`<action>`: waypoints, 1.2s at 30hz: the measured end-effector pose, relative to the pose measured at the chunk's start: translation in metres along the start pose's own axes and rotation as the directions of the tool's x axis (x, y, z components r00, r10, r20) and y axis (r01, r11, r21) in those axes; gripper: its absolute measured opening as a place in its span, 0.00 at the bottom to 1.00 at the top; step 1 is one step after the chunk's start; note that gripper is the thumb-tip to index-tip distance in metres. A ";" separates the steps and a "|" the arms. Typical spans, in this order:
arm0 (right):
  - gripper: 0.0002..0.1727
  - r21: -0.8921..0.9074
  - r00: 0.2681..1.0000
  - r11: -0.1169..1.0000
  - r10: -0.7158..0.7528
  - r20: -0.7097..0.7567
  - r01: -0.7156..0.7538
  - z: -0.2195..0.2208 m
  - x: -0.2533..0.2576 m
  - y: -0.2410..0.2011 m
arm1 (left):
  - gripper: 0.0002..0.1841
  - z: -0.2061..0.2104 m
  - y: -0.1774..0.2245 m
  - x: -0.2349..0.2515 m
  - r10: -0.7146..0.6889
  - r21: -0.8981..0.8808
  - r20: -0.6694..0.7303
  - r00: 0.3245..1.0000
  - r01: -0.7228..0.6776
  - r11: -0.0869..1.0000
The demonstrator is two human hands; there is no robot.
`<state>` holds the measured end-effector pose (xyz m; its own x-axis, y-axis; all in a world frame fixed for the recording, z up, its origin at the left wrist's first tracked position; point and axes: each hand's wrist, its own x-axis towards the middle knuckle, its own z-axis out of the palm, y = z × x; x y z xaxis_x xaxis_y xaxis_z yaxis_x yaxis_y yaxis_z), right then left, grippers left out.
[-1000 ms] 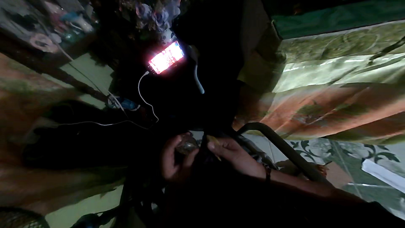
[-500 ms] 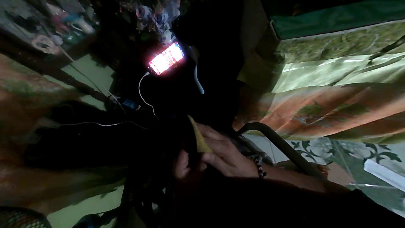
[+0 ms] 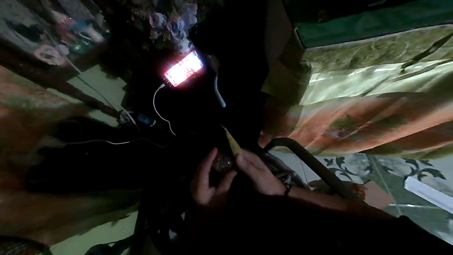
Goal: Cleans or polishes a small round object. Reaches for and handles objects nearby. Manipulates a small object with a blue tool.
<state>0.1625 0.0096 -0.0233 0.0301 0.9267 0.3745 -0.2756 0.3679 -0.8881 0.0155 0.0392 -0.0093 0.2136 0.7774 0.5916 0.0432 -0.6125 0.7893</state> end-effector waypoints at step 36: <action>0.21 0.448 0.696 0.699 0.688 -0.206 -0.558 -0.126 0.001 0.057 | 0.29 0.206 -0.128 0.326 -0.273 0.449 0.334 0.902 0.102 0.888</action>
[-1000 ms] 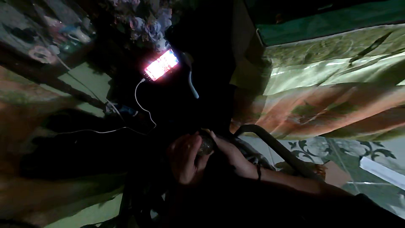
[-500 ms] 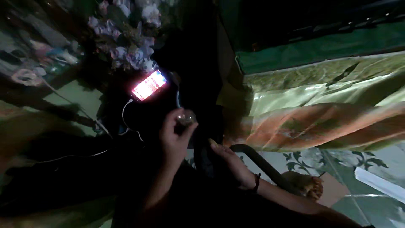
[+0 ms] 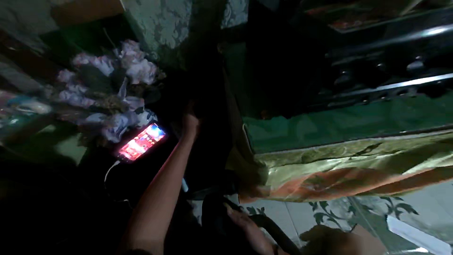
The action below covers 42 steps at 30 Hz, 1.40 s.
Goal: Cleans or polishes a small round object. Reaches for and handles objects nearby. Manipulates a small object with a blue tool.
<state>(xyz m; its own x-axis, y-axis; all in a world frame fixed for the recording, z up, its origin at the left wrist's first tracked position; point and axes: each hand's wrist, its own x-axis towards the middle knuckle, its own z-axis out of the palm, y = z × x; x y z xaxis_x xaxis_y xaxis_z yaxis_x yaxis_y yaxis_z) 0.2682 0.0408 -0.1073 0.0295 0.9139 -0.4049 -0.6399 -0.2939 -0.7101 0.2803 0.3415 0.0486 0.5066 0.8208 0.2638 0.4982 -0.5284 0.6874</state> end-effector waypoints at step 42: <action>0.21 0.116 0.999 0.992 -0.048 -0.001 0.048 0.002 0.003 -0.003 | 0.55 -0.001 0.258 0.123 0.409 -0.282 0.112 0.906 -0.366 0.887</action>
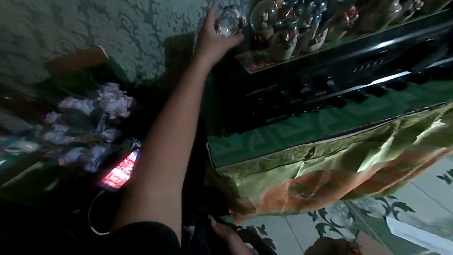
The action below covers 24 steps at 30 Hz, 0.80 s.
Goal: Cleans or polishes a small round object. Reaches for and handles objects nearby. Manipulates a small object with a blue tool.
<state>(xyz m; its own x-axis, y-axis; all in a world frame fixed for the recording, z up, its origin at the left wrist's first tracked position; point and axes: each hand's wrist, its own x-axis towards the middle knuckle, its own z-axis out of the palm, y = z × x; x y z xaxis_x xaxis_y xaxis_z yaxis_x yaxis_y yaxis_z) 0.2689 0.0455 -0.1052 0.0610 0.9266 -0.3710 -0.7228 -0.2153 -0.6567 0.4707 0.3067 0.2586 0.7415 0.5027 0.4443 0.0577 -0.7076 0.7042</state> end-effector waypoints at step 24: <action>0.23 -0.113 0.974 0.967 -0.224 0.034 0.226 0.021 -0.021 -0.010 | 0.51 -0.032 -0.043 -0.539 -0.358 -0.616 -0.129 0.925 0.208 0.760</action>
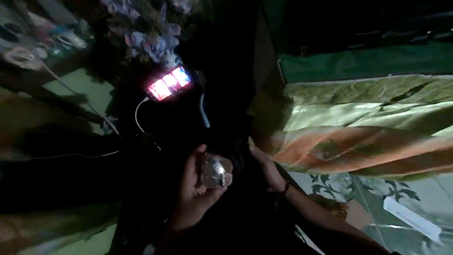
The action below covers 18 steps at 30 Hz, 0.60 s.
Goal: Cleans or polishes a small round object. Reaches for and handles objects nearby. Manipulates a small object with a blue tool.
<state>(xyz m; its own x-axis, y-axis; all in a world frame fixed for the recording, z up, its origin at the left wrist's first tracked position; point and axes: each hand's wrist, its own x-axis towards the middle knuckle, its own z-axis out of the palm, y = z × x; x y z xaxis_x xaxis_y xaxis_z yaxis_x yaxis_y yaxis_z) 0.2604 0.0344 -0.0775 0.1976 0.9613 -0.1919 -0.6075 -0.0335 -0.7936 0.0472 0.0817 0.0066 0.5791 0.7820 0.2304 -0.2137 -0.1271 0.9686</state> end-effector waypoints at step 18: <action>0.11 -0.421 0.684 0.578 -0.371 0.627 0.699 0.076 -0.051 0.028 | 0.35 -0.035 -0.020 -0.064 0.013 -0.238 -0.023 1.000 -0.018 0.971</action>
<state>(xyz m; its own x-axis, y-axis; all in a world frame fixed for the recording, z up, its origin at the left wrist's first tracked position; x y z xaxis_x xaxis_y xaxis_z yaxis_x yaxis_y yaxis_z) 0.1753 0.0055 -0.0459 -0.1217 0.8420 0.5256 0.1109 0.5378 -0.8357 -0.0127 0.0555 -0.0310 0.5576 0.7944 0.2407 -0.4056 0.0077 0.9140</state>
